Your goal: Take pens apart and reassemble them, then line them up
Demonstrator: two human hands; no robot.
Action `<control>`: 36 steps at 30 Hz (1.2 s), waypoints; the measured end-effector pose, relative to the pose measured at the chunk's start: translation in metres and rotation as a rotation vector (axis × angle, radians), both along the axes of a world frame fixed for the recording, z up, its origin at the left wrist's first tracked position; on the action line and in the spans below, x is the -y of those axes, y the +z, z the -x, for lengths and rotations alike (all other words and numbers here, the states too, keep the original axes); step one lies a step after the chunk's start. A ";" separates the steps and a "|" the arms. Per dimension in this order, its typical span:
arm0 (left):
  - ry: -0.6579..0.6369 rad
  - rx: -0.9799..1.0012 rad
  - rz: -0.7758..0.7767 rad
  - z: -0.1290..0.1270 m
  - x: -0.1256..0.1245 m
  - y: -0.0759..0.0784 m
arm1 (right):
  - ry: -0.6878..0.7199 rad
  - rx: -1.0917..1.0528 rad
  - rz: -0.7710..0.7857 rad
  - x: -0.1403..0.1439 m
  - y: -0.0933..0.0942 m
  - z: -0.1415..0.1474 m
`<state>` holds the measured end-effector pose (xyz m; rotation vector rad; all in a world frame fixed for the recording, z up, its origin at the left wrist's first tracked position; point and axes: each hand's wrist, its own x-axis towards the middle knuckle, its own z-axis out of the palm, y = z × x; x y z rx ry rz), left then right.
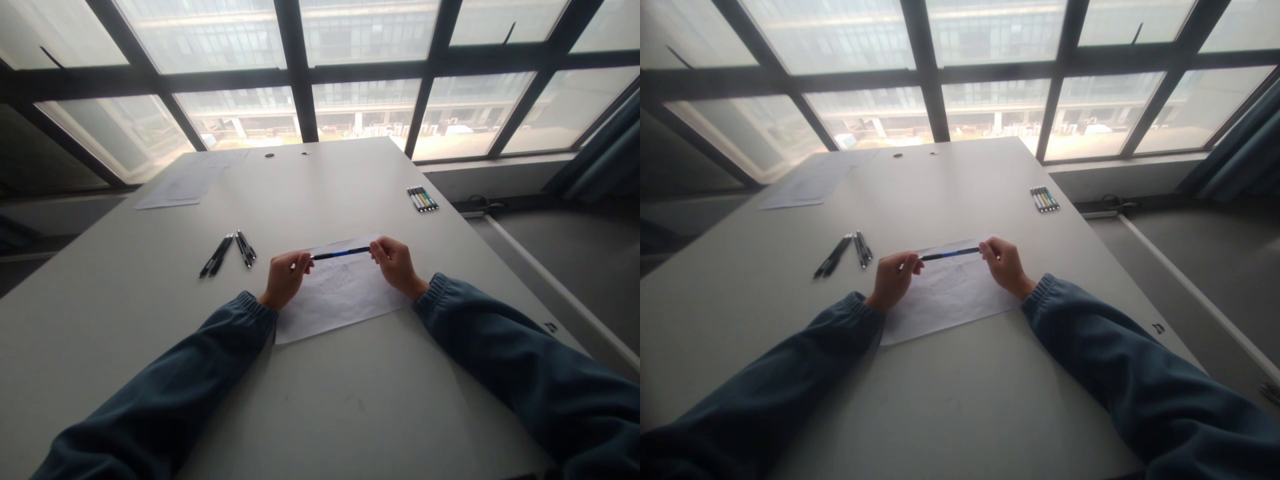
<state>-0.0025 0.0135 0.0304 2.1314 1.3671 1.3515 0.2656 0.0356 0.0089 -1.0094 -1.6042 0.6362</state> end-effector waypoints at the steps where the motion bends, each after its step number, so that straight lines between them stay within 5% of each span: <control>1: -0.001 0.000 0.000 0.000 0.000 0.000 | -0.001 0.002 -0.003 0.000 0.000 0.000; 27: -0.050 -0.035 -0.035 0.003 -0.004 -0.004 | -0.003 -0.040 0.001 -0.001 0.002 0.001; 36: -0.044 -0.025 -0.124 0.001 -0.004 -0.004 | 0.237 -0.296 0.166 0.000 0.004 0.006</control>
